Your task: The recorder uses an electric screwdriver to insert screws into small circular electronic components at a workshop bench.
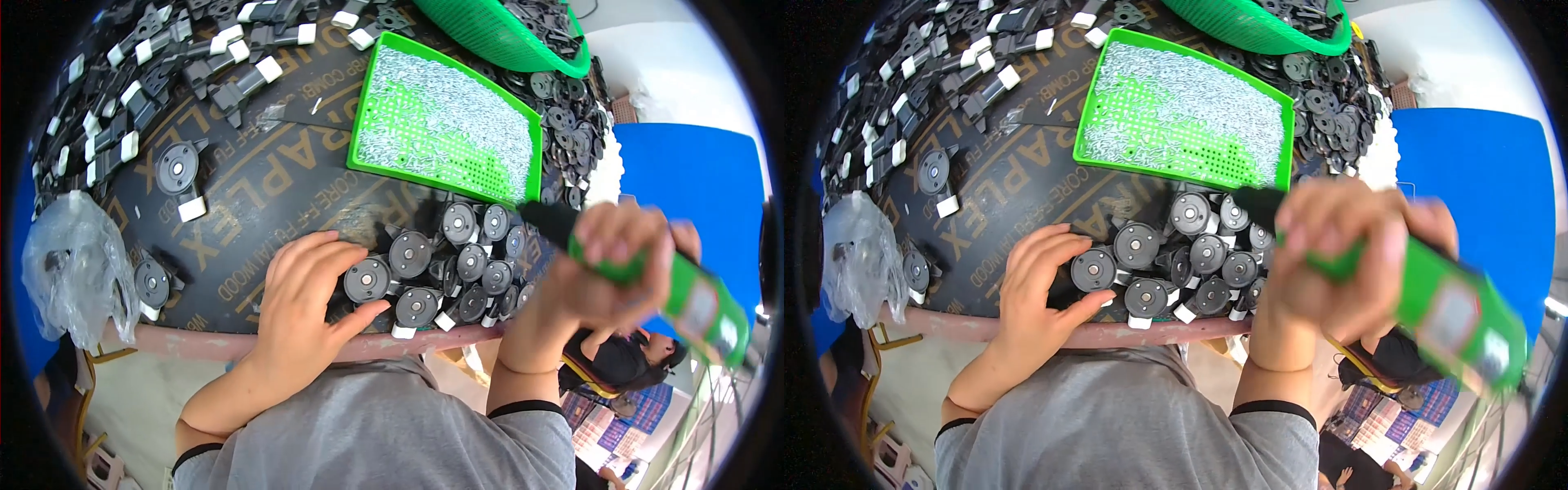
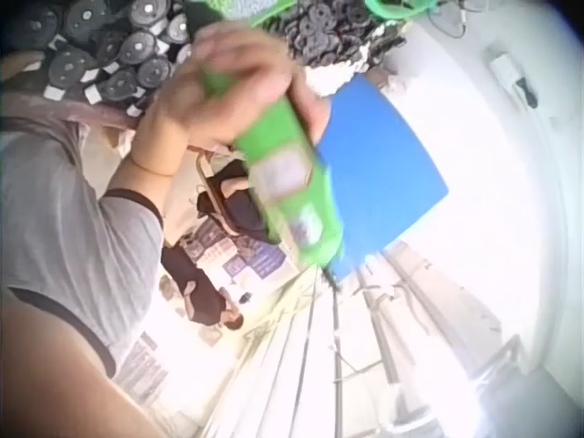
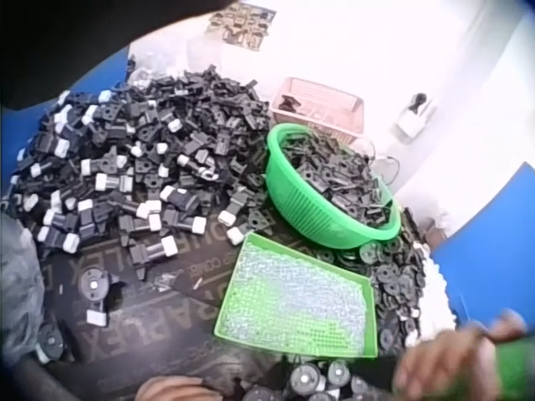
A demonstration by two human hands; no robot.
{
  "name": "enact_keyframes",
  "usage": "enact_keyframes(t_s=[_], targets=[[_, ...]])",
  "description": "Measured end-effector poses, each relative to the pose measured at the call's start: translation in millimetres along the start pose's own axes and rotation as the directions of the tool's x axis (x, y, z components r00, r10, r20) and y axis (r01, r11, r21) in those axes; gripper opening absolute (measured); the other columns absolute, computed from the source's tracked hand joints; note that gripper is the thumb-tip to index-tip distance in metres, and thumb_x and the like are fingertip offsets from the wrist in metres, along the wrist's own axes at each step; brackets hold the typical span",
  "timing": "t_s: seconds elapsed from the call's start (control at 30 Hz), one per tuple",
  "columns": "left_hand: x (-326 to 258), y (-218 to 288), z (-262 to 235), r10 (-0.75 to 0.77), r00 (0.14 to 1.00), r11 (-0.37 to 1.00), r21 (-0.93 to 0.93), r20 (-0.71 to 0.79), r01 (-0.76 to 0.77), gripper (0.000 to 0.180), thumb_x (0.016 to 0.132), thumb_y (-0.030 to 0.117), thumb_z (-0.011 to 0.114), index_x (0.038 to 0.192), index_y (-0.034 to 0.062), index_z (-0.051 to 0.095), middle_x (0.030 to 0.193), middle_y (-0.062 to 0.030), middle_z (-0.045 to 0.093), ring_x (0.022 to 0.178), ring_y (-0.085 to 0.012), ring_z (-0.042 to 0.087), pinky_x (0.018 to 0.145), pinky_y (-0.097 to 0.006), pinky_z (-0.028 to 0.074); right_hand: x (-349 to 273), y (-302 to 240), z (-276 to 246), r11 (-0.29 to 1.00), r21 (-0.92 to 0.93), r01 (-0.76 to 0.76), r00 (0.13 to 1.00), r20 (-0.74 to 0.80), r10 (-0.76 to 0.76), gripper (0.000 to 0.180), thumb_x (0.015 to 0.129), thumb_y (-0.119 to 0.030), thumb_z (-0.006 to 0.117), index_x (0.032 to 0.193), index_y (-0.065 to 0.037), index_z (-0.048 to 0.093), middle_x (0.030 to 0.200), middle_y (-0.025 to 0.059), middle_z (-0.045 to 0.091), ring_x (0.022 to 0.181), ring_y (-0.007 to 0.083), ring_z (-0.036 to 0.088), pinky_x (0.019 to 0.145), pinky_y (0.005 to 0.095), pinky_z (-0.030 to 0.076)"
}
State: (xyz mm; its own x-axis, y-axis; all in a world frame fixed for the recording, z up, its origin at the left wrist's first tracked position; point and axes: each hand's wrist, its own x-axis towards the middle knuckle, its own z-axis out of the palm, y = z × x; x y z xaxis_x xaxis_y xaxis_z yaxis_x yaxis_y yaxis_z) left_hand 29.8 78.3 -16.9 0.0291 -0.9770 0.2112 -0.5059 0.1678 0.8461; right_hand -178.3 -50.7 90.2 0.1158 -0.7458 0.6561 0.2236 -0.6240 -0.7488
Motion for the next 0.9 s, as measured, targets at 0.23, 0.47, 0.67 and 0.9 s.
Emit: enact_keyframes(t_s=[0.23, 0.47, 0.67, 0.9], targets=[[-2, -5, 0, 0.007, 1.0, 0.999, -0.035, -0.03, -0.008, 0.051, 0.071, 0.017, 0.086, 0.115, 0.0033, 0.064, 0.116, -0.0109, 0.065, 0.118, -0.0342, 0.056, 0.1, -0.046, 0.043, -44, -23, 61, 0.986, 0.158, -0.059, 0.93, 0.367, -0.003, 0.025, 0.099, -0.012, 0.053, 0.12, -0.007, 0.042, 0.07, 0.0066, 0.055, 0.051, 0.0183, 0.057, 0.044, 0.0309, 0.051], [-1, -3, -1, 0.033, 0.999, 0.999, -0.018, -0.02, -0.033, 0.052, 0.071, 0.017, 0.086, 0.116, 0.0037, 0.063, 0.115, -0.0103, 0.066, 0.117, -0.0335, 0.058, 0.101, -0.047, 0.044, -51, -15, 68, 0.987, 0.097, -0.125, 0.908, 0.412, 0.074, 0.028, 0.099, -0.014, 0.058, 0.117, -0.009, 0.037, 0.067, 0.0069, 0.054, 0.048, 0.0185, 0.057, 0.046, 0.0336, 0.053], [-1, -2, 0, 0.028, 0.999, 0.999, -0.033, -0.019, -0.028, 0.052, 0.071, 0.017, 0.086, 0.116, 0.0048, 0.063, 0.115, -0.0101, 0.066, 0.118, -0.0332, 0.058, 0.101, -0.047, 0.044, -52, -11, 68, 0.987, 0.09, -0.133, 0.918, 0.387, 0.088, 0.027, 0.101, -0.017, 0.057, 0.116, -0.008, 0.037, 0.067, 0.007, 0.054, 0.049, 0.0185, 0.056, 0.047, 0.034, 0.053], [0, -1, 1, 0.032, 0.999, 0.999, 0.003, -0.023, -0.032, 0.054, 0.069, 0.015, 0.086, 0.116, 0.0049, 0.063, 0.114, -0.0114, 0.066, 0.116, -0.0334, 0.059, 0.101, -0.048, 0.044, -42, -10, 66, 0.986, 0.097, -0.137, 0.868, 0.49, 0.072, 0.025, 0.099, -0.01, 0.058, 0.112, -0.007, 0.037, 0.067, 0.0087, 0.055, 0.047, 0.0193, 0.054, 0.047, 0.0344, 0.052]])
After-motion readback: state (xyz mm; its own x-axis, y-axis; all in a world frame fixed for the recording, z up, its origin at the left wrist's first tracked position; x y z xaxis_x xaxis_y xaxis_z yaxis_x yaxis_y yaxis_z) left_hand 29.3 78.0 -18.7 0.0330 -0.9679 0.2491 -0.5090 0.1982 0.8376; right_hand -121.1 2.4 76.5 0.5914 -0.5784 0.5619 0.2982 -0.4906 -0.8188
